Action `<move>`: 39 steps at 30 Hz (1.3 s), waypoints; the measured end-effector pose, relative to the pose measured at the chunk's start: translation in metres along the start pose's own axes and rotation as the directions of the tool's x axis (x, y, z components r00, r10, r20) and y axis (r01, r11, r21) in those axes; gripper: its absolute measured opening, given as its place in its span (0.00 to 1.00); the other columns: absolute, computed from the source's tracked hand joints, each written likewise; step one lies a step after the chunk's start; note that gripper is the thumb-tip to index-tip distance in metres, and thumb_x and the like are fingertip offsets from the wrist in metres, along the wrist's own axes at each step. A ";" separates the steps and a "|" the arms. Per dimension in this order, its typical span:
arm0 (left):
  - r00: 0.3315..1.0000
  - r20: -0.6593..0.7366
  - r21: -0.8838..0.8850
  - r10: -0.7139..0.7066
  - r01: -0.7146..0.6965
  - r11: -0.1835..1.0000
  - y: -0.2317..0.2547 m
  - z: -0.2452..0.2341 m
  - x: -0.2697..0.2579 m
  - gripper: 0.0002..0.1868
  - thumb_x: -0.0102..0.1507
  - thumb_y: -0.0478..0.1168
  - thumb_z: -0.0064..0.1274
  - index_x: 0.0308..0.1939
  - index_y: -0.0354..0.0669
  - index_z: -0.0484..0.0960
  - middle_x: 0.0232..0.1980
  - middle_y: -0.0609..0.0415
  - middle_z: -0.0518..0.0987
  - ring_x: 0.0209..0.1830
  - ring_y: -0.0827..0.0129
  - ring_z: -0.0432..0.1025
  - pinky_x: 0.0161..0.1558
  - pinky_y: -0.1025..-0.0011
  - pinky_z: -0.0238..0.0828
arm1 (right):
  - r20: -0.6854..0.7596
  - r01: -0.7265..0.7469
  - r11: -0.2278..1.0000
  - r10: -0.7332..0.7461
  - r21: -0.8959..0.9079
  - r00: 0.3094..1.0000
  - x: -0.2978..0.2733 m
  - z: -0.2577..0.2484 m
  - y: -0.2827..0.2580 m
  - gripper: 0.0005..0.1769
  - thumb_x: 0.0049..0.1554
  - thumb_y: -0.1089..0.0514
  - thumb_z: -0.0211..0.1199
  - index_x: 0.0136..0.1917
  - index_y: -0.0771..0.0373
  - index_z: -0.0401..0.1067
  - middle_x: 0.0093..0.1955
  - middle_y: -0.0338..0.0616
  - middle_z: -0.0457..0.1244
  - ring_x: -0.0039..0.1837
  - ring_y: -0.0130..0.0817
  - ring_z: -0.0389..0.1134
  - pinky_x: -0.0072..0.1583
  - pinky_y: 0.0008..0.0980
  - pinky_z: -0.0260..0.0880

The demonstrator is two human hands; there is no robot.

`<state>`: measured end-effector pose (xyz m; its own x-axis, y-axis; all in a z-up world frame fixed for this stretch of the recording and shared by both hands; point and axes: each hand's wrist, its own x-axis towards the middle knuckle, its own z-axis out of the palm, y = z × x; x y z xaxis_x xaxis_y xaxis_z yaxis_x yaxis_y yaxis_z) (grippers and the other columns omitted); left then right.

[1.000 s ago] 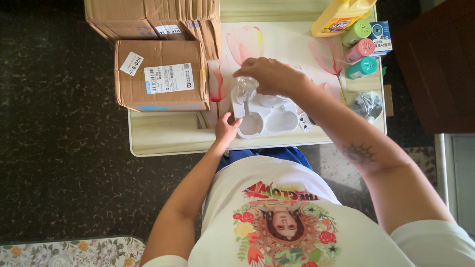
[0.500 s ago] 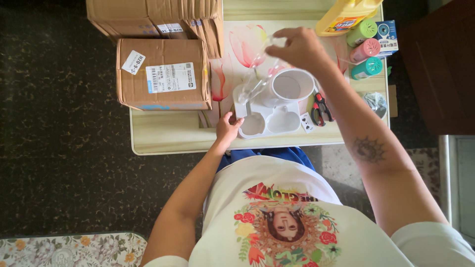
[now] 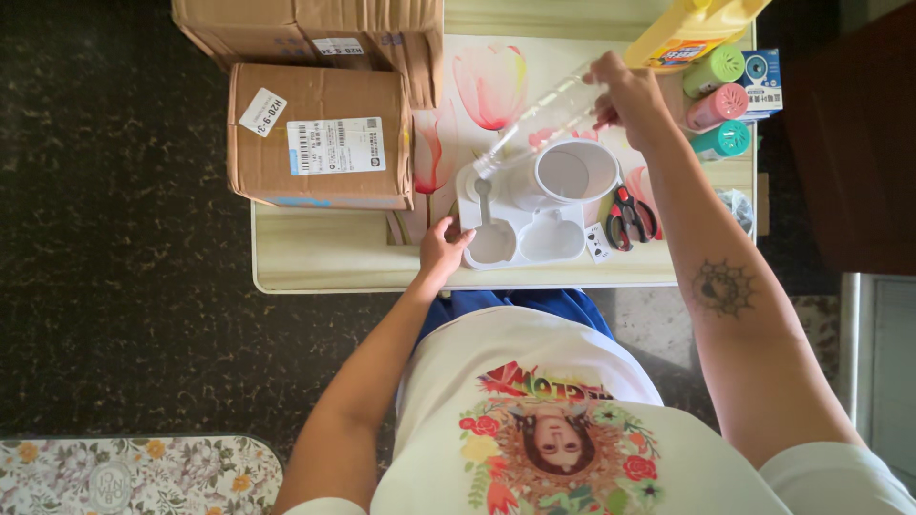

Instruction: The person unpacks a pet feeder from a cardboard box and assembles it on a table. They place the base, insert a glass bottle, attach a gray lid, and fit a paw-shaped component into the base. The person then uses scissors to cut open another box.

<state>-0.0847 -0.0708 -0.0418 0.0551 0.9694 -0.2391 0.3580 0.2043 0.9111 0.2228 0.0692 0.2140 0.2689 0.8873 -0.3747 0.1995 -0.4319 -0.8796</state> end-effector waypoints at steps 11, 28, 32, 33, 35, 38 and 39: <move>1.000 -0.018 -0.006 -0.016 0.016 1.000 0.015 -0.005 -0.007 0.32 0.57 0.53 0.67 0.58 0.37 0.80 0.44 0.44 0.85 0.43 0.58 0.80 0.45 0.64 0.75 | 0.356 -0.190 0.954 0.099 0.230 0.929 0.022 -0.008 0.021 0.35 0.58 0.38 0.49 0.62 0.69 0.74 0.36 0.44 0.63 0.40 0.32 0.66 0.47 0.37 0.71; 0.950 0.234 -0.808 -0.207 0.309 0.502 0.099 -0.014 -0.012 0.23 0.70 0.51 0.51 0.62 0.41 0.81 0.54 0.48 0.81 0.43 0.71 0.74 0.50 0.69 0.74 | 0.353 0.509 0.832 -0.419 -0.220 0.837 -0.045 0.027 -0.034 0.27 0.60 0.52 0.61 0.72 0.57 0.73 0.47 0.37 0.67 0.44 0.27 0.65 0.49 0.27 0.68; 0.972 -0.208 -0.460 -0.108 0.000 0.888 0.066 -0.011 -0.001 0.24 0.67 0.48 0.59 0.62 0.37 0.80 0.56 0.45 0.80 0.50 0.67 0.75 0.52 0.67 0.72 | 0.375 0.677 0.589 -0.564 -0.442 0.736 -0.073 0.046 -0.044 0.34 0.51 0.54 0.75 0.71 0.49 0.73 0.50 0.43 0.64 0.45 0.34 0.65 0.48 0.33 0.71; 0.953 -0.302 -0.361 0.010 -0.124 0.924 0.056 -0.011 0.002 0.25 0.65 0.48 0.61 0.61 0.37 0.79 0.60 0.47 0.79 0.54 0.66 0.77 0.55 0.68 0.74 | 0.400 0.710 0.550 -0.587 -0.441 0.704 -0.082 0.051 -0.044 0.35 0.51 0.53 0.75 0.71 0.49 0.72 0.51 0.45 0.63 0.46 0.36 0.66 0.50 0.34 0.72; 0.957 -0.269 -0.160 0.112 -0.159 0.974 0.038 -0.012 0.003 0.33 0.59 0.49 0.66 0.63 0.36 0.76 0.59 0.42 0.75 0.54 0.60 0.74 0.53 0.67 0.75 | 0.453 0.770 0.468 -0.626 -0.434 0.635 -0.099 0.060 -0.046 0.36 0.50 0.52 0.77 0.71 0.49 0.72 0.53 0.47 0.62 0.49 0.40 0.68 0.52 0.37 0.73; 0.982 -0.166 0.015 0.090 -0.089 0.996 0.019 -0.004 0.000 0.42 0.53 0.51 0.71 0.65 0.35 0.72 0.59 0.38 0.71 0.53 0.54 0.72 0.52 0.63 0.75 | 0.428 0.724 0.431 -0.600 -0.539 0.676 -0.120 0.072 -0.045 0.37 0.46 0.53 0.78 0.69 0.49 0.72 0.54 0.49 0.62 0.49 0.47 0.69 0.51 0.44 0.71; 0.990 -0.128 0.053 0.053 -0.047 0.998 0.015 -0.001 0.000 0.44 0.51 0.52 0.72 0.65 0.35 0.71 0.59 0.38 0.70 0.53 0.52 0.72 0.53 0.62 0.74 | 0.434 0.726 0.441 -0.594 -0.528 0.677 -0.124 0.073 -0.046 0.37 0.47 0.53 0.78 0.69 0.48 0.72 0.54 0.48 0.63 0.50 0.47 0.70 0.52 0.44 0.71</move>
<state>-0.0804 -0.0671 -0.0275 -0.0460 0.9883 -0.1453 0.4039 0.1514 0.9022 0.1115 -0.0088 0.2797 -0.3454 0.9276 0.1420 0.7809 0.3681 -0.5047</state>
